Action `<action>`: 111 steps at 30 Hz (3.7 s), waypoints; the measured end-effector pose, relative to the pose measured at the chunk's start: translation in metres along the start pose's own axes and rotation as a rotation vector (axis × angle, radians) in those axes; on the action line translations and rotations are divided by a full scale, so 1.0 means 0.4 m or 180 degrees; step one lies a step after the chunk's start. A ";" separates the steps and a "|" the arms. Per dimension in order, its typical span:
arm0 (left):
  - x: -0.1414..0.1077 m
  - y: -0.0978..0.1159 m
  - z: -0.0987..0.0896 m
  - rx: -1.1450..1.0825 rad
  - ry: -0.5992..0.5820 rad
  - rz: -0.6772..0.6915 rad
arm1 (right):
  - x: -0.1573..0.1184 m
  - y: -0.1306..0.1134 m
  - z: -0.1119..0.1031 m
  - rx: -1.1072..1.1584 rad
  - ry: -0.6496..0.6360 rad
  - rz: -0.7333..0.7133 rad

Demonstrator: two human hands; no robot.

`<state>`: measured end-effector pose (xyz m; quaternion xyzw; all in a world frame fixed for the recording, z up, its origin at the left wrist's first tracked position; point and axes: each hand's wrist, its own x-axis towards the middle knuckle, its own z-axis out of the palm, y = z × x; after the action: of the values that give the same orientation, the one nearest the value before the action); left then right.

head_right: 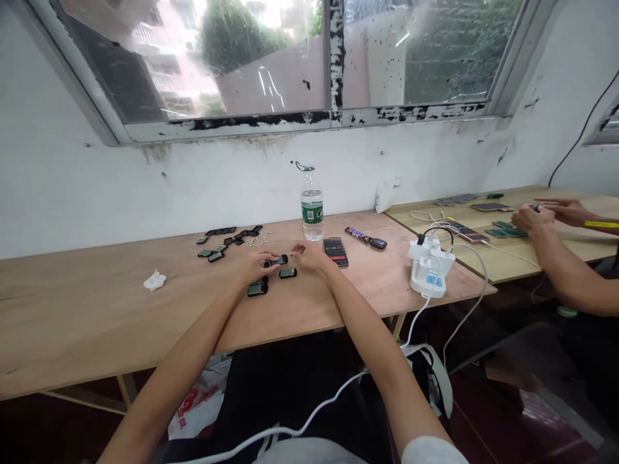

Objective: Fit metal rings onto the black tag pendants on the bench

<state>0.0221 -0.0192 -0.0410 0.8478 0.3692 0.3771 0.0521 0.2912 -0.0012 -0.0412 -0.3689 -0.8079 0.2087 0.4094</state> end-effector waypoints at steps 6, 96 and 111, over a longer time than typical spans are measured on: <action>0.003 0.011 0.016 0.0106 0.0036 0.0174 | 0.012 -0.028 0.053 0.0430 0.0364 -0.0099; -0.009 -0.076 -0.057 0.0032 -0.0268 -0.0877 | 0.025 -0.025 0.078 0.0252 0.0449 0.0053; 0.008 -0.013 -0.013 -0.0007 0.0030 0.0087 | 0.018 -0.043 0.082 0.0465 0.0551 -0.0100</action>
<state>0.0169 -0.0144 -0.0372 0.8510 0.3574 0.3821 0.0460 0.2541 -0.0079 -0.0456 -0.3420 -0.7579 0.2280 0.5066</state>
